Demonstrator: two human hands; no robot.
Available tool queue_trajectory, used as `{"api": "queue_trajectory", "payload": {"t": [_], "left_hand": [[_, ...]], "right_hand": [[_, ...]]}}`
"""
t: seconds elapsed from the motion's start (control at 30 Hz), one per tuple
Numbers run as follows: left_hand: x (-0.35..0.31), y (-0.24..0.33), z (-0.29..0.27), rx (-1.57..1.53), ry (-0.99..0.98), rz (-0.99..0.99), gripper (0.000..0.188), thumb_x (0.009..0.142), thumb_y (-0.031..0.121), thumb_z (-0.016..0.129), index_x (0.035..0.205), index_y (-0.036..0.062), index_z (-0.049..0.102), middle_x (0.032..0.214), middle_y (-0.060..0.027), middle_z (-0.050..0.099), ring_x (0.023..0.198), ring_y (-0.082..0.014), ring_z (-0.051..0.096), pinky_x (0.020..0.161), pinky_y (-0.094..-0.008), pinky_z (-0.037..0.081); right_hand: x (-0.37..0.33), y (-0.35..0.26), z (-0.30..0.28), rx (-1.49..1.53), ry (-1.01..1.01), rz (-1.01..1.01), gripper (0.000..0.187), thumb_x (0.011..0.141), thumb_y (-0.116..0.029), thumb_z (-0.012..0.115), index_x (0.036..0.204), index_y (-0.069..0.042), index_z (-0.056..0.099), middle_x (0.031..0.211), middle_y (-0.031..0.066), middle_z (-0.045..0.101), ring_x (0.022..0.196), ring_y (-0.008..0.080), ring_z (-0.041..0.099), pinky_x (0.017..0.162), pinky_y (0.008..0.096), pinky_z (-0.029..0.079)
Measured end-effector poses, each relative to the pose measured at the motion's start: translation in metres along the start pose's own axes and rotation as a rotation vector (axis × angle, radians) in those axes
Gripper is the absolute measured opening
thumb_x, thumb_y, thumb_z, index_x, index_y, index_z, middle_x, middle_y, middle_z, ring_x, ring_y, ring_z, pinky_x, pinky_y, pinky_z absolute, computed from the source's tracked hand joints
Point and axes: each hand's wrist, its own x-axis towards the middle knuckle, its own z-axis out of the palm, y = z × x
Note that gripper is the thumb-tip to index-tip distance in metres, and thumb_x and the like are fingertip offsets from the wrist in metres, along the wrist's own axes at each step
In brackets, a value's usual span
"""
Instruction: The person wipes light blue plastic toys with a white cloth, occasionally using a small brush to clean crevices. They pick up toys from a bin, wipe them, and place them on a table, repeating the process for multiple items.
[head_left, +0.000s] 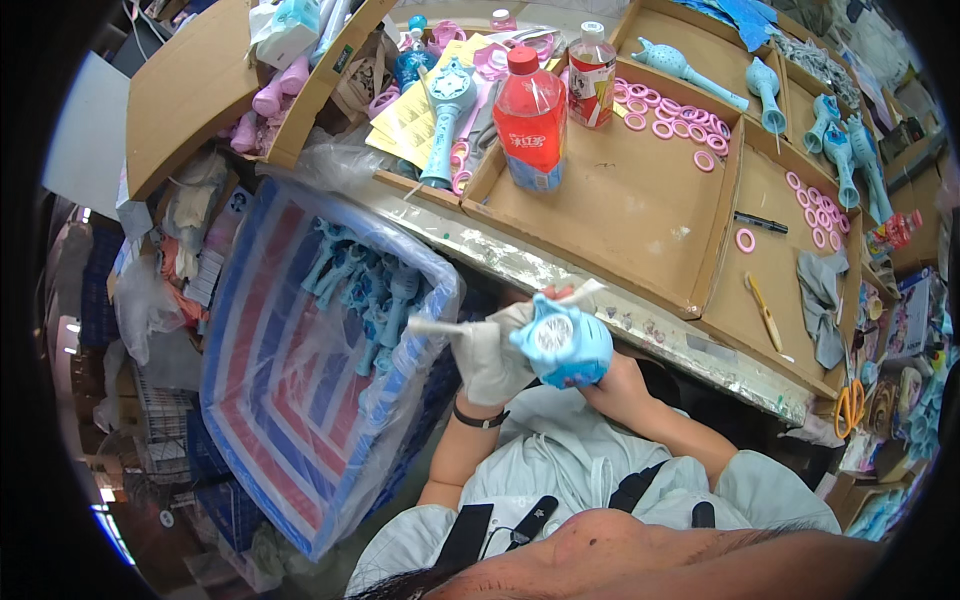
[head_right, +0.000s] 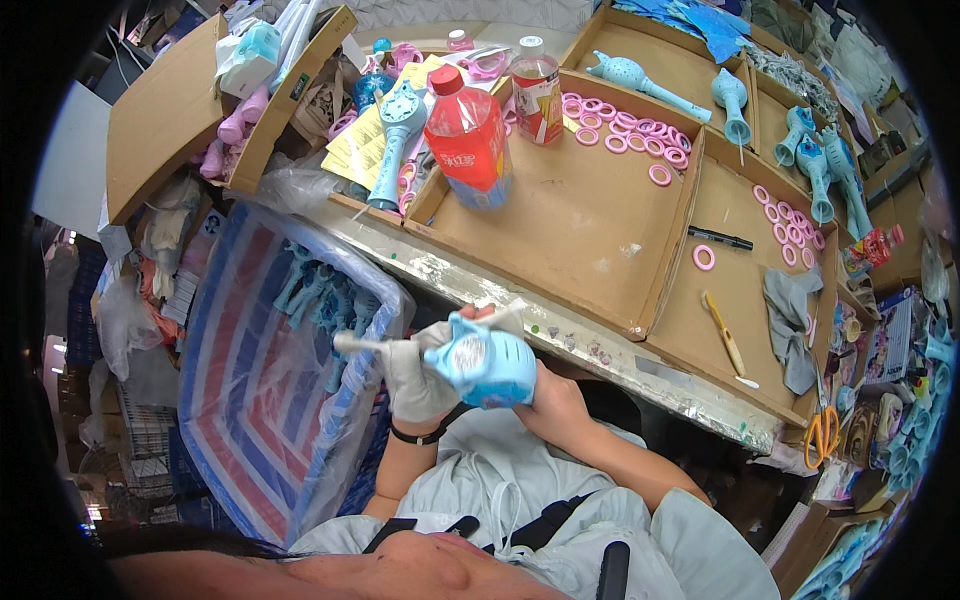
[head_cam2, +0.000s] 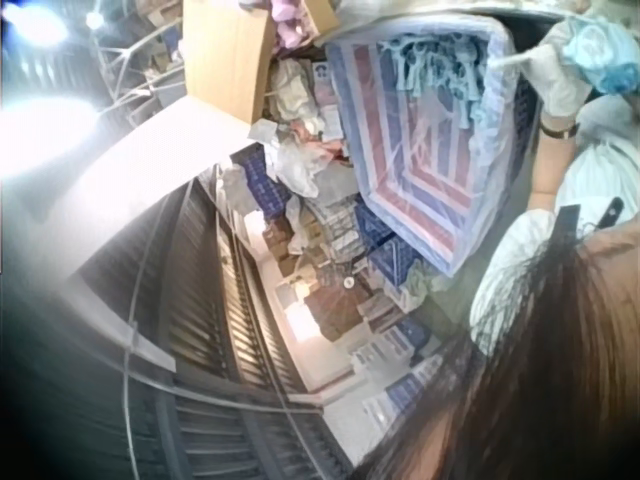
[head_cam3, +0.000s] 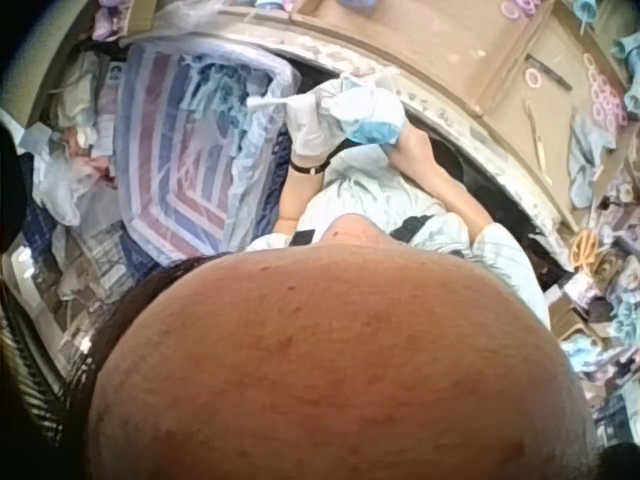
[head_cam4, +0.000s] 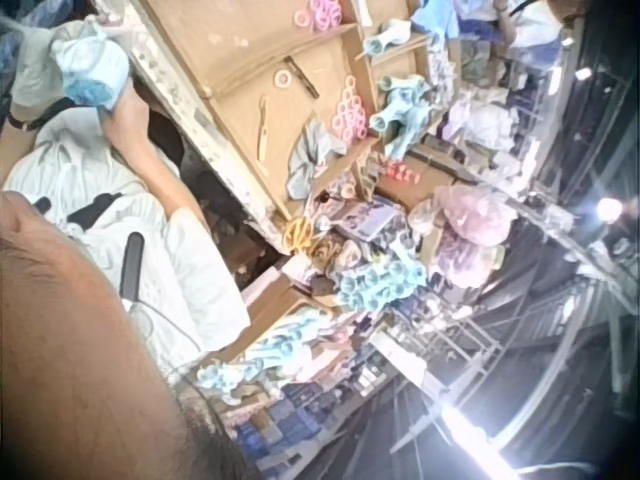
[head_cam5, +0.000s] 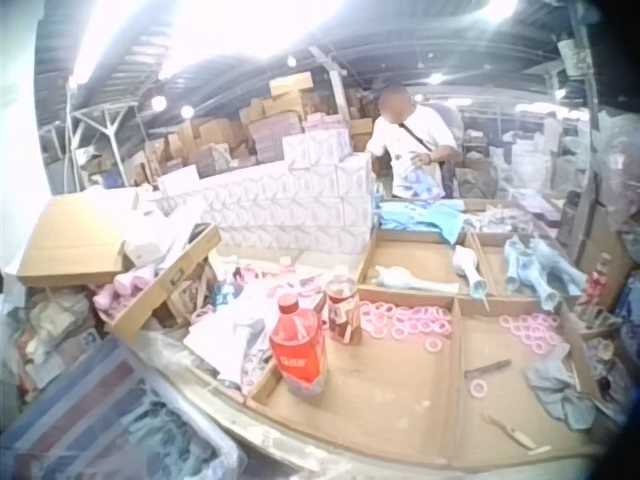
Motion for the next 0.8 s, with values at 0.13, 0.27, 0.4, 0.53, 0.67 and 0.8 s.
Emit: {"api": "queue_trajectory", "payload": {"t": [0.13, 0.27, 0.4, 0.53, 0.67, 0.8], "left_hand": [[-0.010, 0.014, 0.016, -0.419, -0.076, -0.166, 0.049, 0.095, 0.020, 0.050, 0.137, -0.0039, 0.040, 0.139, -0.0194, 0.045, 0.133, -0.0255, 0.039, 0.113, -0.0340, 0.029], [-0.013, 0.026, 0.025, -0.254, -0.218, -0.178, 0.061, 0.093, 0.016, 0.054, 0.145, -0.0013, 0.026, 0.145, -0.0131, 0.038, 0.134, -0.0190, 0.037, 0.112, -0.0294, 0.029], [-0.014, 0.024, 0.024, -0.142, -0.195, -0.152, 0.065, 0.091, 0.013, 0.058, 0.146, -0.0007, 0.025, 0.145, -0.0125, 0.039, 0.132, -0.0183, 0.039, 0.112, -0.0297, 0.030], [-0.018, 0.011, 0.016, -0.096, -0.130, -0.097, 0.058, 0.091, 0.012, 0.057, 0.142, -0.0013, 0.031, 0.141, -0.0162, 0.043, 0.128, -0.0220, 0.044, 0.110, -0.0337, 0.033], [-0.020, -0.002, 0.014, -0.206, 0.106, -0.121, 0.046, 0.093, 0.022, 0.052, 0.130, -0.0030, 0.043, 0.126, -0.0215, 0.054, 0.118, -0.0283, 0.054, 0.104, -0.0403, 0.041], [-0.014, -0.008, 0.015, 0.185, 0.203, 0.116, 0.036, 0.091, 0.028, 0.052, 0.113, -0.0004, 0.049, 0.095, -0.0157, 0.064, 0.096, -0.0271, 0.060, 0.093, -0.0414, 0.047]], "right_hand": [[0.002, 0.015, 0.011, -0.091, 0.163, -0.170, 0.034, 0.068, -0.005, 0.068, 0.099, -0.002, 0.055, 0.081, 0.0136, 0.059, 0.073, 0.0337, 0.061, 0.063, 0.0404, 0.050], [0.002, 0.022, 0.015, -0.077, 0.207, -0.237, 0.027, 0.072, -0.006, 0.065, 0.096, -0.002, 0.055, 0.081, 0.0133, 0.059, 0.071, 0.0325, 0.061, 0.061, 0.0389, 0.049], [0.001, 0.023, 0.015, -0.110, 0.235, -0.225, 0.026, 0.072, -0.006, 0.065, 0.096, -0.001, 0.054, 0.080, 0.0136, 0.059, 0.071, 0.0325, 0.061, 0.061, 0.0389, 0.049], [0.002, 0.021, 0.014, -0.154, 0.246, -0.210, 0.026, 0.071, -0.004, 0.064, 0.095, -0.001, 0.054, 0.079, 0.0137, 0.058, 0.071, 0.0323, 0.060, 0.061, 0.0392, 0.048], [0.002, 0.016, 0.012, -0.266, 0.275, -0.196, 0.026, 0.070, -0.003, 0.065, 0.093, -0.002, 0.053, 0.075, 0.0122, 0.055, 0.069, 0.0312, 0.059, 0.060, 0.0393, 0.048], [0.001, 0.012, 0.011, -0.325, 0.178, -0.188, 0.030, 0.066, -0.005, 0.068, 0.092, -0.005, 0.052, 0.073, 0.0105, 0.053, 0.068, 0.0301, 0.059, 0.059, 0.0393, 0.047]]}}
